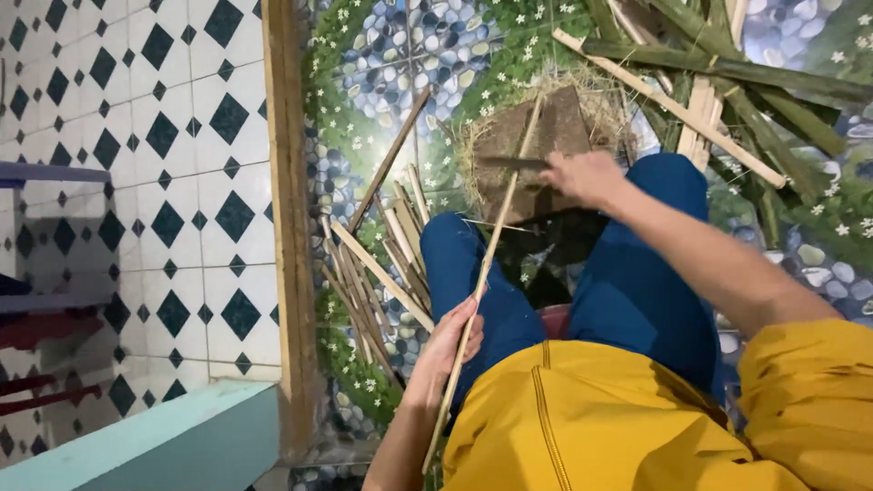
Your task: The person sits on the floor and uses a knife to shave thin strips from a bamboo stick, repeatedly scraping the surface to produce fine shavings. The person holds the bamboo with one hand and scrapes with the other, occasionally adjusting the stick's position.
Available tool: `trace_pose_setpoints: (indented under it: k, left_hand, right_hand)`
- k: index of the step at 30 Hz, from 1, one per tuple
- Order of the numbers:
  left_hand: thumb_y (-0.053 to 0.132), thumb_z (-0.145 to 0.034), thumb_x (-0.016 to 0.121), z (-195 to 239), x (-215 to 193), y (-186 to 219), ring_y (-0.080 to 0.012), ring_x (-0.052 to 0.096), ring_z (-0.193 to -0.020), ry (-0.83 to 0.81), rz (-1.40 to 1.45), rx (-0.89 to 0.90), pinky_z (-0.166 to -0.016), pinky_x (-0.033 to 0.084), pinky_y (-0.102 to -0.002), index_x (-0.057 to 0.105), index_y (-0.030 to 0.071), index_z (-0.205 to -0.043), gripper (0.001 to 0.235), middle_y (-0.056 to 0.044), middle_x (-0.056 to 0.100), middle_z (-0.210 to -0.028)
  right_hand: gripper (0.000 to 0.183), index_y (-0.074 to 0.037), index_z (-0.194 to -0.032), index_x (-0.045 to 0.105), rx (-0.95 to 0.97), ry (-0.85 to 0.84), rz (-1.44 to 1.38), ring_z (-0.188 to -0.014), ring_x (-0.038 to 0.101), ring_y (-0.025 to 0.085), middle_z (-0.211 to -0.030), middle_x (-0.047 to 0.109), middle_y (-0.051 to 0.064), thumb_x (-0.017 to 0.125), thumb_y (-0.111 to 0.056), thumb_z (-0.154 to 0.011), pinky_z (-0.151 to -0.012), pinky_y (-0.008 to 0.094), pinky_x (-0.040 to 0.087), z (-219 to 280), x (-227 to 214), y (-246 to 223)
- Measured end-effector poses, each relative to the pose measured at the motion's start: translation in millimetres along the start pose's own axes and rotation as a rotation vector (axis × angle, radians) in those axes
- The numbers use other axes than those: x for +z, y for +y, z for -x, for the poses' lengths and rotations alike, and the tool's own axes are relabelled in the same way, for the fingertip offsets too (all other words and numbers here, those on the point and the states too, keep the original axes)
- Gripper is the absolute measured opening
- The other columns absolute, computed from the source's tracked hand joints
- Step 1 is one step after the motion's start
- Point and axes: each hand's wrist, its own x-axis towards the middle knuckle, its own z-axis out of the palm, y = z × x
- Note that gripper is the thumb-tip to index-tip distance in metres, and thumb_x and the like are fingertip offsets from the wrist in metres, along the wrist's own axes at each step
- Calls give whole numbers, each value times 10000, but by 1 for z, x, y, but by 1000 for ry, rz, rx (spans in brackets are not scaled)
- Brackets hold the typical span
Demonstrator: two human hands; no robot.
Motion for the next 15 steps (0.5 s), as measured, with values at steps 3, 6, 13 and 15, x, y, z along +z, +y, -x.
trace_pose_setpoints:
  k: [3,6,13,15]
  left_hand:
    - [249,-1085,565,1,1,7,-153,471,-349,-5,-1,-3,-233,365,-255,413,82,-1593,555,-42,450,-582]
    - [317,-1096,548,0,-13,-5,-113,401,-362,-65,59,-22,-225,332,-234,362,65,-1604,597,-15,393,-619]
    - [426,-1083,544,-13,-15,-6,-84,405,-448,-133,151,-97,-254,327,-215,376,52,-1593,654,-11,386,-735]
    - [479,-1101,484,-17,-16,-6,-89,368,-439,-190,200,-151,-250,309,-209,339,89,-1604,653,-10,343,-735]
  right_hand:
    - [348,-104,-1120,535,265,14,-157,-905,769,454,-883,762,264,416,-431,-1114,-794,588,551,-24,-1,19]
    - [523,-58,-1130,585,411,92,-65,-840,763,494,-881,752,272,367,-531,-1175,-689,610,559,-56,40,94]
    - [457,-133,-1153,530,171,-107,-201,-963,759,438,-942,764,236,314,-533,-1112,-879,548,578,58,-17,-40]
    - [452,-160,-1284,520,-72,-87,-172,-910,761,443,-944,753,226,368,-526,-1069,-838,561,591,84,-7,-65]
